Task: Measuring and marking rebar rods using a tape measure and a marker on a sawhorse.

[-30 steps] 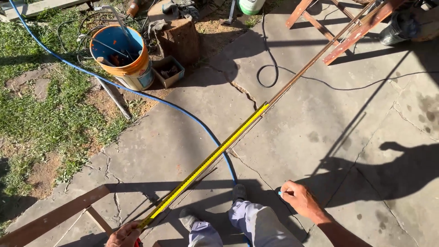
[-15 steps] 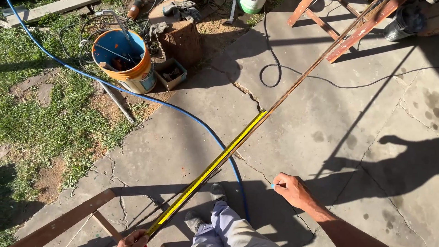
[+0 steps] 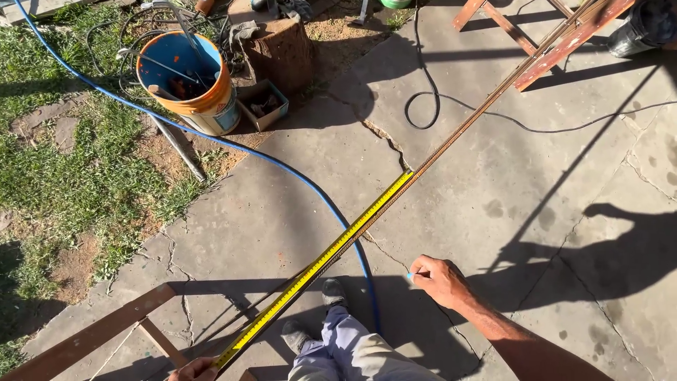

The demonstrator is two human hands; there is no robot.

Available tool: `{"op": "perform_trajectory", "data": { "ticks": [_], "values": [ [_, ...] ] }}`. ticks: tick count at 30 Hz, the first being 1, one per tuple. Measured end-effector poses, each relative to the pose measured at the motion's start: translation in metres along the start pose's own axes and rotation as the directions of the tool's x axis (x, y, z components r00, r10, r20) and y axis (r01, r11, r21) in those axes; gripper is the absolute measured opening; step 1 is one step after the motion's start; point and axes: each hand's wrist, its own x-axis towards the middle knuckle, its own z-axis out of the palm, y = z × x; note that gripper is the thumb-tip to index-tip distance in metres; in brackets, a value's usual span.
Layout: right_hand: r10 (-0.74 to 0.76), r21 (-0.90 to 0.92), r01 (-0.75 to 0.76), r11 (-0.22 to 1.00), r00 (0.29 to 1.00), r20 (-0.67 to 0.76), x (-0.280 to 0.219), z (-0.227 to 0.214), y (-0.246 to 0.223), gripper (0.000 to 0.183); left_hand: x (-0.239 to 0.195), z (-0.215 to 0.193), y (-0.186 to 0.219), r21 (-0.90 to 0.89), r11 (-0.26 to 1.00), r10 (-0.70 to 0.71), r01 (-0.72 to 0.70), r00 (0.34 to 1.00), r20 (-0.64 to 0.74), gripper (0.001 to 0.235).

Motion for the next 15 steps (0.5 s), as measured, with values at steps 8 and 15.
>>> {"op": "perform_trajectory", "data": {
  "ticks": [8,15],
  "values": [
    [-0.179,0.013,0.180,0.984,0.981,-0.074,0.038,0.000,-0.012,0.018,-0.029,-0.013,0.022,0.075,0.994,-0.081,0.077,0.995,0.055,0.032],
    [-0.197,0.020,0.204,0.979,0.961,-0.197,0.108,-0.013,-0.029,0.021,-0.032,-0.013,0.018,-0.166,0.984,-0.053,0.065,0.996,0.078,0.034]
  ]
}}
